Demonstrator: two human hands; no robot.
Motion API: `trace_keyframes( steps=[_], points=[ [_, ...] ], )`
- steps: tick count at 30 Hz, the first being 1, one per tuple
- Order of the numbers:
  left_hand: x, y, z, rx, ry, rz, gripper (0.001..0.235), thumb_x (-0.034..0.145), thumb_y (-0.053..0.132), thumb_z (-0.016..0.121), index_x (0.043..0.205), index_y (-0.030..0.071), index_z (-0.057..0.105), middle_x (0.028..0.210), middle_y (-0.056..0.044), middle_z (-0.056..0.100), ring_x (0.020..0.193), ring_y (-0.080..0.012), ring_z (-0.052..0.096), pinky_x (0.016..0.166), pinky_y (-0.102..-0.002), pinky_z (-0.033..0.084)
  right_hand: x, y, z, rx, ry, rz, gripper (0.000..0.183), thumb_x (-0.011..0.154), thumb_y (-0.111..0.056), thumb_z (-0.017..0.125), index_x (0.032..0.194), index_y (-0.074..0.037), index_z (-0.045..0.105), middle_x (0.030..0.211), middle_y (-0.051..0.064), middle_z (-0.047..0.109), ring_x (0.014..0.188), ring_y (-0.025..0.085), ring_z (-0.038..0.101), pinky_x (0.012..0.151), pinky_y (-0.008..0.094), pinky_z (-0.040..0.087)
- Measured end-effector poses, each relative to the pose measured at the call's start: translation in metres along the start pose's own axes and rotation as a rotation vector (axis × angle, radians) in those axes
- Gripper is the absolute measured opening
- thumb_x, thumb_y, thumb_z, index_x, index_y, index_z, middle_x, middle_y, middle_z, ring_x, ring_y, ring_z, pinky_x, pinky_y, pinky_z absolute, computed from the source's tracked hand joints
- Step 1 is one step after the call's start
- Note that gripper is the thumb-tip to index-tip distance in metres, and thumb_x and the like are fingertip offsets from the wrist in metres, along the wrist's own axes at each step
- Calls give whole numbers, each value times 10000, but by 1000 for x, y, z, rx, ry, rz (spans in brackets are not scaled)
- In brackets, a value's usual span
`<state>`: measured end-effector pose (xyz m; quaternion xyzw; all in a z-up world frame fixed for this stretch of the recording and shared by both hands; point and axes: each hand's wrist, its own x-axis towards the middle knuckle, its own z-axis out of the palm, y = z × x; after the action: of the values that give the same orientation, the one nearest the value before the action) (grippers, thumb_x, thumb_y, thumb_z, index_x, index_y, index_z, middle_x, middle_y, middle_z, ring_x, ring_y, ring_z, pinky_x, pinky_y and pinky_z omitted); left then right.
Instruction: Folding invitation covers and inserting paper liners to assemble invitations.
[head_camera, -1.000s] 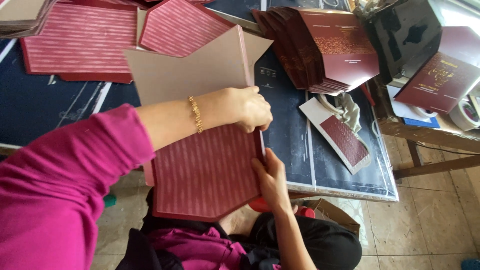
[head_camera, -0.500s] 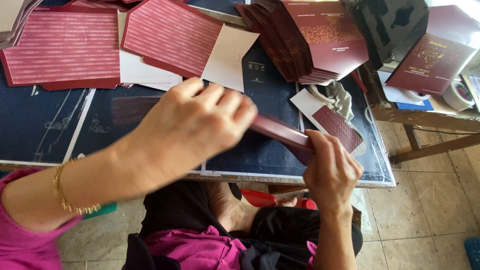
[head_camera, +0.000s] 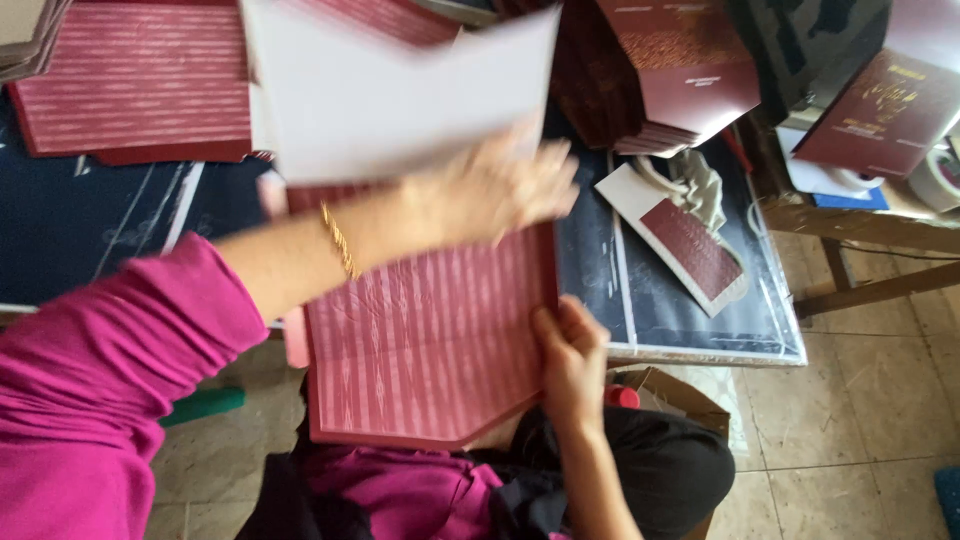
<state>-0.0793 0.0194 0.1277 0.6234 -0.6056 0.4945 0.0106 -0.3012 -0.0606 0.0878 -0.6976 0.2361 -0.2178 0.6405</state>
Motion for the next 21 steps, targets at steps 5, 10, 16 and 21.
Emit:
trace_keyframes(
  steps=[5,10,16,21],
  points=[
    [-71,76,64,-710,-308,-219,561,875,-61,437,1382,148,550,1475,-50,528,1391,-298,442,1119,-575,324,6,36,2,-495,25,-128,198,892,-70,646,1074,-15,702,851,223,742,878,383,727,673,465,538],
    [-80,88,60,-772,-295,-320,560,862,-62,436,1347,170,595,1401,-31,592,1315,-241,536,1134,-460,380,9,33,3,-1038,-19,-322,494,888,-245,701,1296,7,584,1001,164,639,931,374,659,736,461,560],
    [-84,88,59,-649,-152,-340,409,882,-31,488,1164,181,695,1257,12,674,1255,-158,581,1141,-374,387,12,43,8,-1314,-56,-593,466,857,-218,696,1243,31,617,953,103,471,912,320,517,719,406,497],
    [-81,85,57,-648,-134,-362,259,910,8,518,948,156,728,995,11,726,1072,-142,665,1105,-364,426,41,58,5,-1293,-161,-302,344,866,-336,683,1009,-40,583,866,93,520,812,371,641,628,521,555]
  ],
)
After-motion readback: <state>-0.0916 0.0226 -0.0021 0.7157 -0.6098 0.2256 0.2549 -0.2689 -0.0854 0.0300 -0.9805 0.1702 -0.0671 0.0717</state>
